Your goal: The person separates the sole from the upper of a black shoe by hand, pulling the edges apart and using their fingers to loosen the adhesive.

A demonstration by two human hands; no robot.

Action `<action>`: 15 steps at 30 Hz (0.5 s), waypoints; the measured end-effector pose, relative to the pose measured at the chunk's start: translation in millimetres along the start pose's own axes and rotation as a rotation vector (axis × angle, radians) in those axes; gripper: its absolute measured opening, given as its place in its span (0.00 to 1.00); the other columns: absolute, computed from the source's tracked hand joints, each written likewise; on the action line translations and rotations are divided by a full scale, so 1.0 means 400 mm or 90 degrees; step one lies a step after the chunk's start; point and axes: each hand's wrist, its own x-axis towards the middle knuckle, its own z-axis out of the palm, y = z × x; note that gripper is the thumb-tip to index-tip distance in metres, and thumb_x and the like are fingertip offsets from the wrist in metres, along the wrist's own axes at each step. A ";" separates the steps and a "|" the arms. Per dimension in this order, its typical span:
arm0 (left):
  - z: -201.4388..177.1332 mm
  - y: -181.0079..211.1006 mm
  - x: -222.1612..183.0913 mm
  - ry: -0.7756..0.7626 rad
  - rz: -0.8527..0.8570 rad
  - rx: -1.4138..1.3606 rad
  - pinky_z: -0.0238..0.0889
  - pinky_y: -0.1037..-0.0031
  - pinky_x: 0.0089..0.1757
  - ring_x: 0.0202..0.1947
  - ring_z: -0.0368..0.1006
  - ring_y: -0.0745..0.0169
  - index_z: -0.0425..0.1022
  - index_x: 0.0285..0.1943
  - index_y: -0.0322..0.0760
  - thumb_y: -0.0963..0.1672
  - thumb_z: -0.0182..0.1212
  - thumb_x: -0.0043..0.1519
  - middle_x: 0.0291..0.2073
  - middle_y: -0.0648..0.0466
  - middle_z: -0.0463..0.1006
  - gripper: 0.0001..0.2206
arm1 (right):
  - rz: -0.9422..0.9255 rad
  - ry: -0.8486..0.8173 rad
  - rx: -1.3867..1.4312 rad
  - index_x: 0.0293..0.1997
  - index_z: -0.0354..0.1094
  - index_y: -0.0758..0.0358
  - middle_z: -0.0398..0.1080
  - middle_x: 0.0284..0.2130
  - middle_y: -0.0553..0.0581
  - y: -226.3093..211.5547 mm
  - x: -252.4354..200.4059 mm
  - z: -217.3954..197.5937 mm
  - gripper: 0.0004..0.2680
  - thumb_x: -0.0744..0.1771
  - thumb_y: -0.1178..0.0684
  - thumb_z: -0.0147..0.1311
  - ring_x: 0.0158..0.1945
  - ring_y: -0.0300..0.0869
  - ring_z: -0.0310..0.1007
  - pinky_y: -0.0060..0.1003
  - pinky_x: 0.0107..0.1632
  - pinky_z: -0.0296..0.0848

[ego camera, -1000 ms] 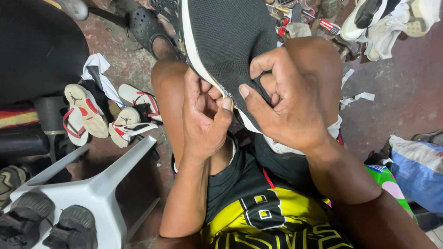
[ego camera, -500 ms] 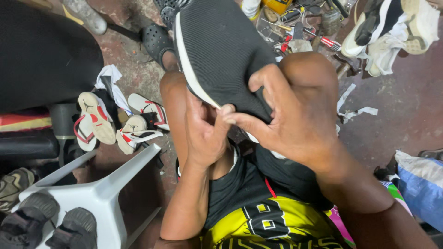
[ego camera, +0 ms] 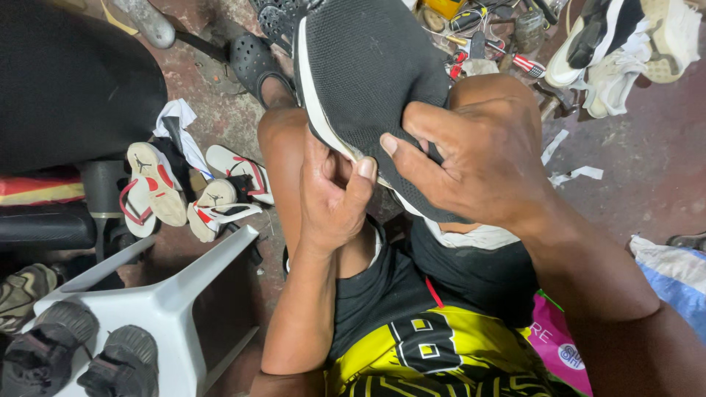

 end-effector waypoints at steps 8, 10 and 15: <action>0.001 -0.005 0.015 0.039 0.005 -0.019 0.60 0.80 0.59 0.57 0.65 0.72 0.50 0.77 0.28 0.42 0.54 0.73 0.62 0.51 0.67 0.26 | 0.030 -0.026 0.033 0.23 0.60 0.62 0.54 0.13 0.55 0.028 0.032 0.005 0.18 0.69 0.48 0.65 0.16 0.45 0.55 0.42 0.24 0.50; -0.006 -0.003 0.025 0.049 0.016 0.024 0.59 0.80 0.62 0.60 0.65 0.72 0.52 0.76 0.28 0.43 0.54 0.72 0.64 0.52 0.67 0.25 | 0.024 -0.035 0.006 0.23 0.63 0.61 0.53 0.11 0.55 0.007 0.044 0.001 0.16 0.68 0.47 0.65 0.15 0.46 0.55 0.44 0.24 0.51; -0.015 0.011 0.001 0.066 0.018 0.077 0.64 0.82 0.52 0.50 0.67 0.73 0.51 0.76 0.29 0.45 0.60 0.71 0.56 0.54 0.67 0.29 | -0.015 -0.001 -0.123 0.26 0.65 0.63 0.58 0.10 0.54 -0.061 0.063 -0.032 0.20 0.62 0.34 0.67 0.14 0.49 0.61 0.44 0.24 0.58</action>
